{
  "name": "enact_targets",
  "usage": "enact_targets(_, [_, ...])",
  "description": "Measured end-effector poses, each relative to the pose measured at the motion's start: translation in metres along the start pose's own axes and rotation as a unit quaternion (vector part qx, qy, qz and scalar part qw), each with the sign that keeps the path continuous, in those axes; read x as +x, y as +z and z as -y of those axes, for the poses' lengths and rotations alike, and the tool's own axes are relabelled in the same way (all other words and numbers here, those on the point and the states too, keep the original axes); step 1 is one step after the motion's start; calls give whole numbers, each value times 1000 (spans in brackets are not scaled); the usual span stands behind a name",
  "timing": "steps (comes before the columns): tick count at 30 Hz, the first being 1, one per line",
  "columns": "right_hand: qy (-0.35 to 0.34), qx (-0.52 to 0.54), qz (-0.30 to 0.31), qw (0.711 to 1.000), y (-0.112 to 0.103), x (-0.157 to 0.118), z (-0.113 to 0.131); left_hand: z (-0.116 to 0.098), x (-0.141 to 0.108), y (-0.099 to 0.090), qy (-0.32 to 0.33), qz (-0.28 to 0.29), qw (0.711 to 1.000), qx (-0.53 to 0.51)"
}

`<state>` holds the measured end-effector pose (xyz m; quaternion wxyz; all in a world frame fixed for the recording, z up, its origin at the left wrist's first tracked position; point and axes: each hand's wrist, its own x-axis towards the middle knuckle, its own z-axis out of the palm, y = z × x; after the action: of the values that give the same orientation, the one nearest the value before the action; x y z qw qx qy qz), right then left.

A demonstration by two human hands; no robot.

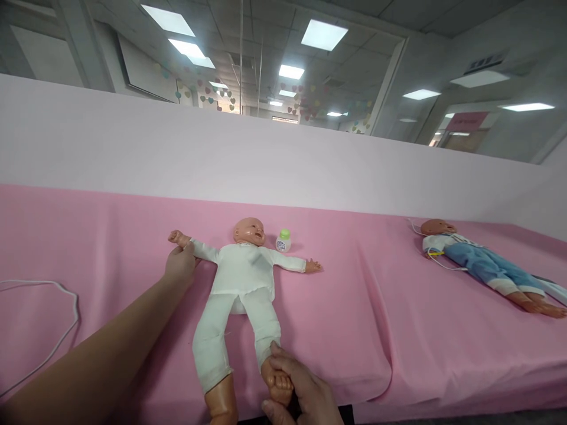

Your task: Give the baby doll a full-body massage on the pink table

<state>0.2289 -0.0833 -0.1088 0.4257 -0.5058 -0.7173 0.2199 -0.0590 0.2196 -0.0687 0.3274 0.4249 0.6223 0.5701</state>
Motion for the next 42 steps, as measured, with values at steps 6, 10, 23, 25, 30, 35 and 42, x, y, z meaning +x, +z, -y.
enact_targets(6, [1,4,-62,998,-6,19,19,-21,-41,4,168,88,978,85])
enact_targets(10, [0,-11,-130,991,1,46,28,-23,-64,16,293,186,923,165])
enact_targets(23, [16,48,-191,980,34,114,15,-23,-67,18,301,241,892,234])
enact_targets(25, [8,44,-195,980,30,105,18,-23,-64,16,270,228,909,223])
enact_targets(30, [-46,-13,-186,981,15,61,32,-16,-43,8,173,140,963,154])
enact_targets(35, [-74,-57,-175,980,17,17,26,-8,-18,0,58,60,995,60])
enact_targets(42, [-91,-84,-126,984,30,5,9,-15,-12,-5,-52,51,997,-33])
